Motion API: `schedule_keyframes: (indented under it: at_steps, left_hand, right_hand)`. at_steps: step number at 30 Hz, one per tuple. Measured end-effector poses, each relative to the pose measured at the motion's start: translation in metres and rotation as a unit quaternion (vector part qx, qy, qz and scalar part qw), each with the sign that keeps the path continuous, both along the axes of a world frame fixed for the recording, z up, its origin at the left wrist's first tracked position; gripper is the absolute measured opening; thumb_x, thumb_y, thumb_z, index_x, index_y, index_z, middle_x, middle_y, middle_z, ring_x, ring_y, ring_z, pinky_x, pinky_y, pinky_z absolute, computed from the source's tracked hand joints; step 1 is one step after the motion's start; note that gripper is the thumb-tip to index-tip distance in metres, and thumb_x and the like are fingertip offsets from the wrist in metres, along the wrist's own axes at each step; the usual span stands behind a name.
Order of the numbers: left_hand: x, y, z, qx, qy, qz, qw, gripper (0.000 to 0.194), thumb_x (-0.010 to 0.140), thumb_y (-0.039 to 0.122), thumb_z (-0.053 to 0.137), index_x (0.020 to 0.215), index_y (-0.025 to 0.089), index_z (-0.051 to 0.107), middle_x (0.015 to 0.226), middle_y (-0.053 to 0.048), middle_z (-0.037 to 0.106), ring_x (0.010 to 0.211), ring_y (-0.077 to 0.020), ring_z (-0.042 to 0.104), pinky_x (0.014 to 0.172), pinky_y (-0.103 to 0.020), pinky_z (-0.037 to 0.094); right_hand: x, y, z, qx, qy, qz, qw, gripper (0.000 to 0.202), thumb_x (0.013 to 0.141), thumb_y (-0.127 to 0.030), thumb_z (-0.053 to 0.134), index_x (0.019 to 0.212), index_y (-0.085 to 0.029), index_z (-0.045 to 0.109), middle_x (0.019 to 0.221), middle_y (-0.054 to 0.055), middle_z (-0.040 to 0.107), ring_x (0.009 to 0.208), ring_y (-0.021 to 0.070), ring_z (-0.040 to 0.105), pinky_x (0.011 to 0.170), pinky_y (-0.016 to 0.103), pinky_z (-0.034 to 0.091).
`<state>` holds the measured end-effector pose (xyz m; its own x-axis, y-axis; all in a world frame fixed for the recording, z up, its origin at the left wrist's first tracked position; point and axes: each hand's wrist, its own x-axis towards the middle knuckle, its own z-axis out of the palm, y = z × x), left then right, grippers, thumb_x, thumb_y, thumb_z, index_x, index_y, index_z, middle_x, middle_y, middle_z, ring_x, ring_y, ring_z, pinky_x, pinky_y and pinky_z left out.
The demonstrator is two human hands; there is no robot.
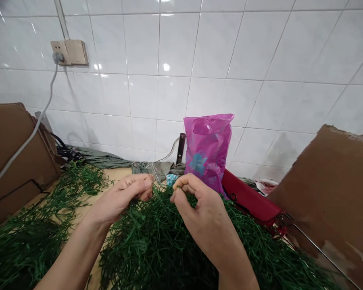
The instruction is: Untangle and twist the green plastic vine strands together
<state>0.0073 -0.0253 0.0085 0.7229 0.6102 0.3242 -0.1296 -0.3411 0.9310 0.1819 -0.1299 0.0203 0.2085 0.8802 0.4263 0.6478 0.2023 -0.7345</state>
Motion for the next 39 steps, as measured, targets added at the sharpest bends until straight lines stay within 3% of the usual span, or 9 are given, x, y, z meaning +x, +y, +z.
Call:
schedule_keyframes:
  at_steps: [5,8,13,18,25,30,35,37,39]
  left_hand:
    - [-0.001,0.0,0.004,0.088,0.076,0.03,0.993,0.039,0.101,0.04,0.041,0.071,0.019,0.053,0.069,0.002,0.045,0.068,-0.0138,0.041,0.067,-0.027,0.032]
    - [0.0,-0.003,0.003,0.121,0.095,0.021,0.988,0.039,0.102,0.043,0.041,0.077,0.019,0.058,0.074,0.002,0.051,0.072,-0.0144,0.045,0.07,-0.027,0.035]
    - [0.001,-0.006,0.002,0.135,0.082,0.019,0.987,0.038,0.103,0.041,0.039,0.08,0.019,0.06,0.08,0.0,0.057,0.08,-0.0161,0.052,0.078,-0.028,0.038]
    - [0.001,-0.006,0.004,0.145,0.12,0.028,0.982,0.04,0.101,0.042,0.04,0.075,0.019,0.059,0.075,0.001,0.053,0.075,-0.0158,0.049,0.072,-0.028,0.035]
    - [0.006,-0.005,0.0,-0.007,0.033,-0.062,0.997,0.042,0.088,0.046,0.05,0.055,0.021,0.04,0.058,0.003,0.036,0.06,-0.0134,0.034,0.061,-0.029,0.03]
    - [0.008,-0.01,-0.003,-0.098,0.002,-0.135,0.986,0.039,0.075,0.042,0.058,0.049,0.021,0.04,0.05,0.004,0.033,0.054,-0.0127,0.033,0.056,-0.03,0.027]
    - [0.011,-0.009,-0.006,-0.189,-0.064,-0.166,0.966,0.045,0.072,0.04,0.063,0.045,0.021,0.032,0.05,0.005,0.027,0.05,-0.01,0.026,0.053,-0.029,0.027]
    - [0.011,-0.005,-0.006,-0.227,-0.117,-0.152,0.955,0.048,0.076,0.041,0.064,0.046,0.021,0.031,0.052,0.006,0.025,0.05,-0.0091,0.024,0.052,-0.028,0.029]
    - [0.009,0.001,-0.007,-0.238,-0.14,-0.09,0.957,0.045,0.082,0.038,0.064,0.051,0.02,0.037,0.055,0.005,0.028,0.052,-0.0093,0.027,0.054,-0.026,0.032]
  right_hand:
    - [-0.004,-0.007,0.0,0.053,-0.066,-0.107,0.991,0.033,0.093,-0.049,0.053,0.109,-0.027,0.072,0.108,0.005,0.075,0.096,0.0238,0.069,0.084,0.038,0.053]
    - [-0.013,-0.001,-0.004,0.042,-0.044,-0.063,0.996,0.039,0.093,-0.051,0.054,0.119,-0.026,0.07,0.118,0.006,0.073,0.109,0.0256,0.067,0.096,0.042,0.05]
    - [-0.023,0.011,-0.006,0.0,0.004,0.055,0.999,0.028,0.099,-0.038,0.047,0.106,-0.022,0.068,0.093,0.003,0.073,0.083,0.0171,0.067,0.077,0.029,0.053]
    - [-0.023,0.012,-0.006,0.007,-0.031,0.049,0.998,0.02,0.097,-0.024,0.046,0.085,-0.021,0.061,0.078,-0.001,0.065,0.071,0.0142,0.059,0.068,0.026,0.046]
    - [-0.03,0.005,-0.004,0.044,-0.112,0.085,0.989,0.024,0.092,-0.014,0.04,0.069,-0.022,0.041,0.067,-0.004,0.048,0.062,0.0124,0.044,0.06,0.026,0.036]
    - [-0.02,0.006,0.003,0.012,0.011,0.207,0.978,0.024,0.084,-0.016,0.039,0.063,-0.023,0.031,0.063,-0.003,0.037,0.059,0.0127,0.036,0.054,0.027,0.032]
    - [-0.01,0.02,-0.016,0.058,0.128,0.25,0.958,0.018,0.072,-0.02,0.039,0.059,-0.024,0.027,0.06,-0.002,0.029,0.059,0.016,0.033,0.058,0.032,0.033]
    - [-0.007,0.022,-0.021,0.092,0.157,0.246,0.952,0.018,0.072,-0.021,0.038,0.058,-0.025,0.028,0.059,-0.001,0.03,0.059,0.0172,0.035,0.061,0.034,0.035]
    - [-0.003,0.02,-0.018,0.073,0.119,0.213,0.967,0.02,0.078,-0.02,0.038,0.059,-0.025,0.034,0.061,-0.001,0.034,0.06,0.017,0.036,0.06,0.033,0.035]
